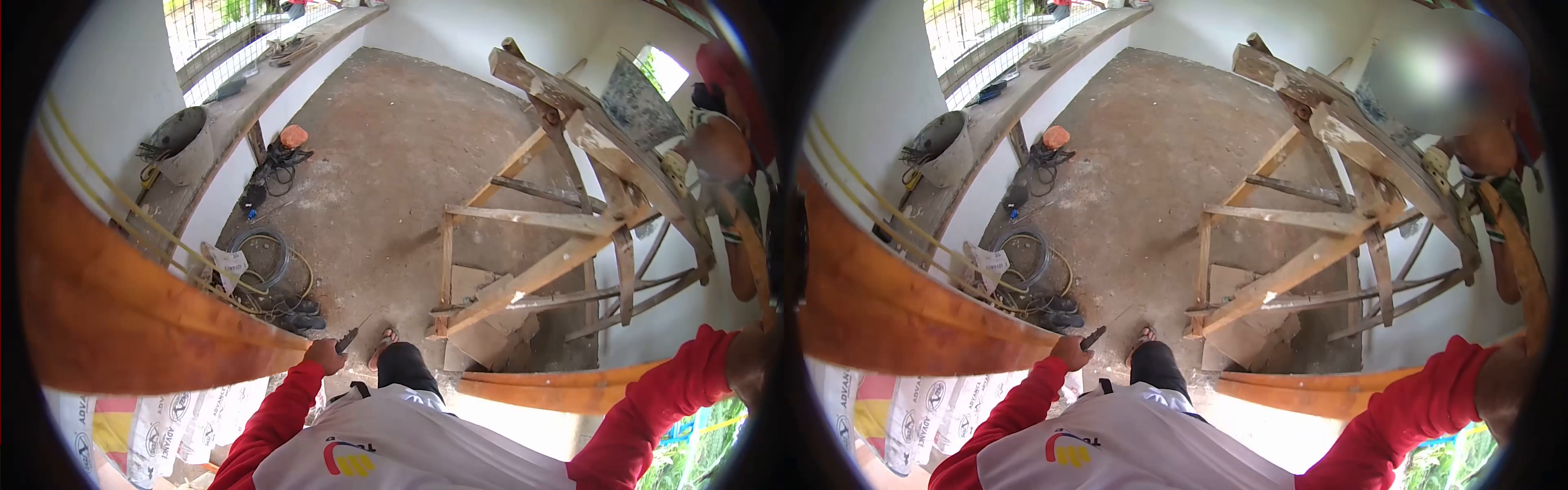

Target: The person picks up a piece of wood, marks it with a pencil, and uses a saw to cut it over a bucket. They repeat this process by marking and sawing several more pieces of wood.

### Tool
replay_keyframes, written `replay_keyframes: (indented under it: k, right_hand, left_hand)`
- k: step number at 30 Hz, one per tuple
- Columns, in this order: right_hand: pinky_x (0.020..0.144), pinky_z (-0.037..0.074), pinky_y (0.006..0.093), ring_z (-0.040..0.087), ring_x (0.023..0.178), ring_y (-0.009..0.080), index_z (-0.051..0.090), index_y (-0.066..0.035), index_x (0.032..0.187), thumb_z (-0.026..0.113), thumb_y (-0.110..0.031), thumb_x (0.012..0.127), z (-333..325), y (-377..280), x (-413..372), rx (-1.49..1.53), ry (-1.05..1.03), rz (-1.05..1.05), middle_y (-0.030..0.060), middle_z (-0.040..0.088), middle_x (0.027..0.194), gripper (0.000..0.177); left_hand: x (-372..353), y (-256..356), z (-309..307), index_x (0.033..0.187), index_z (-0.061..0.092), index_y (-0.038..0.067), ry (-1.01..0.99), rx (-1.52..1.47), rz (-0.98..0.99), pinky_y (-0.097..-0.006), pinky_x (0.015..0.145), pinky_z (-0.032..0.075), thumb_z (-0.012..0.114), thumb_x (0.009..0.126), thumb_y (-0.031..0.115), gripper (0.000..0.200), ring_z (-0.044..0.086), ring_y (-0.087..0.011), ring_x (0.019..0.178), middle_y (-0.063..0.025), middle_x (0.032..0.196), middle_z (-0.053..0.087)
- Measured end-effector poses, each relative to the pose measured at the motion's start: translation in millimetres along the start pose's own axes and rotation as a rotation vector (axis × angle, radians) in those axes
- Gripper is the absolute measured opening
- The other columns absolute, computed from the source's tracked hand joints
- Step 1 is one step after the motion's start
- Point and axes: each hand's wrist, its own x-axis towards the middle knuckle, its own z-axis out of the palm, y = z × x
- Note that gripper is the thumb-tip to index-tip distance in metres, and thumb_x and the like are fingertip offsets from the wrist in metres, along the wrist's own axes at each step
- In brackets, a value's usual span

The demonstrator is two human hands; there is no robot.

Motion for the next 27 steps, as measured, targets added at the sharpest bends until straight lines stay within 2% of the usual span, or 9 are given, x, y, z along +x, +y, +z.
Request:
replay_keyframes:
  k: [3,8,10,12,17,20,23,27]
  right_hand:
    - [0.081,0.051,0.0468,0.063,0.086,0.0276,0.062,-0.006,0.103,0.051,-0.040,0.097,10.1,-37.7,-18.7,-0.197,0.030,-0.083,0.0085,0.064,0.095,0.036]
    - [0.077,0.051,0.0450,0.064,0.081,0.0260,0.067,-0.006,0.095,0.049,-0.043,0.099,54.2,-110.8,-38.8,-0.195,0.090,-0.219,0.0060,0.065,0.090,0.041]
    - [0.077,0.050,0.0446,0.063,0.081,0.0250,0.066,-0.007,0.093,0.049,-0.044,0.099,70.5,-141.2,-47.3,-0.493,-0.142,-0.040,0.0050,0.065,0.086,0.042]
    - [0.077,0.050,0.0437,0.063,0.083,0.0250,0.066,-0.007,0.096,0.050,-0.045,0.098,62.8,-169.3,-42.4,-0.578,-0.125,-0.129,0.0059,0.065,0.089,0.041]
    - [0.078,0.050,0.0441,0.063,0.084,0.0264,0.066,-0.005,0.096,0.053,-0.043,0.095,57.5,-218.4,-40.6,-0.497,-0.129,-0.123,0.0081,0.065,0.090,0.040]
    - [0.079,0.050,0.0444,0.063,0.085,0.0272,0.066,-0.005,0.096,0.054,-0.042,0.093,50.6,-244.5,-39.4,-0.437,-0.117,-0.116,0.0095,0.065,0.091,0.039]
    - [0.079,0.050,0.0446,0.063,0.087,0.0280,0.066,-0.004,0.095,0.055,-0.040,0.092,50.5,-268.9,-37.3,-0.382,-0.111,-0.120,0.0108,0.065,0.092,0.038]
    - [0.080,0.050,0.0450,0.064,0.088,0.0291,0.066,-0.003,0.095,0.057,-0.039,0.089,44.0,-294.6,-29.1,-0.342,-0.077,-0.142,0.0126,0.066,0.093,0.038]
  left_hand:
    - [43.4,25.9,-28.5,0.094,0.069,0.001,-0.007,0.020,-0.049,-0.0455,0.084,0.052,0.070,0.075,0.040,0.044,0.066,-0.0392,0.094,-0.0245,0.096,0.068]
    - [100.8,42.0,-71.4,0.092,0.070,-0.001,0.008,0.006,-0.163,-0.0457,0.086,0.051,0.070,0.076,0.039,0.044,0.065,-0.0396,0.097,-0.0257,0.098,0.068]
    - [116.2,49.6,-92.7,0.093,0.070,-0.002,0.021,0.012,-0.237,-0.0459,0.088,0.051,0.070,0.076,0.039,0.044,0.065,-0.0401,0.098,-0.0265,0.099,0.067]
    - [132.3,47.1,-103.8,0.095,0.070,-0.002,0.065,-0.018,-0.257,-0.0458,0.088,0.051,0.070,0.076,0.039,0.045,0.065,-0.0406,0.099,-0.0270,0.100,0.067]
    - [155.1,59.5,-145.6,0.098,0.070,-0.001,0.143,-0.032,-0.328,-0.0451,0.086,0.052,0.070,0.076,0.038,0.045,0.065,-0.0405,0.098,-0.0275,0.100,0.067]
    - [178.5,68.9,-171.5,0.097,0.071,-0.002,0.109,-0.035,-0.362,-0.0450,0.084,0.052,0.071,0.075,0.038,0.046,0.066,-0.0406,0.096,-0.0275,0.100,0.067]
    - [219.2,48.1,-169.2,0.085,0.073,0.001,0.231,0.005,-0.262,-0.0454,0.081,0.053,0.070,0.073,0.041,0.042,0.067,-0.0400,0.089,-0.0260,0.087,0.068]
    - [268.7,63.6,-202.1,0.089,0.073,0.000,0.159,-0.004,-0.303,-0.0458,0.080,0.053,0.070,0.072,0.038,0.042,0.067,-0.0406,0.089,-0.0269,0.088,0.068]
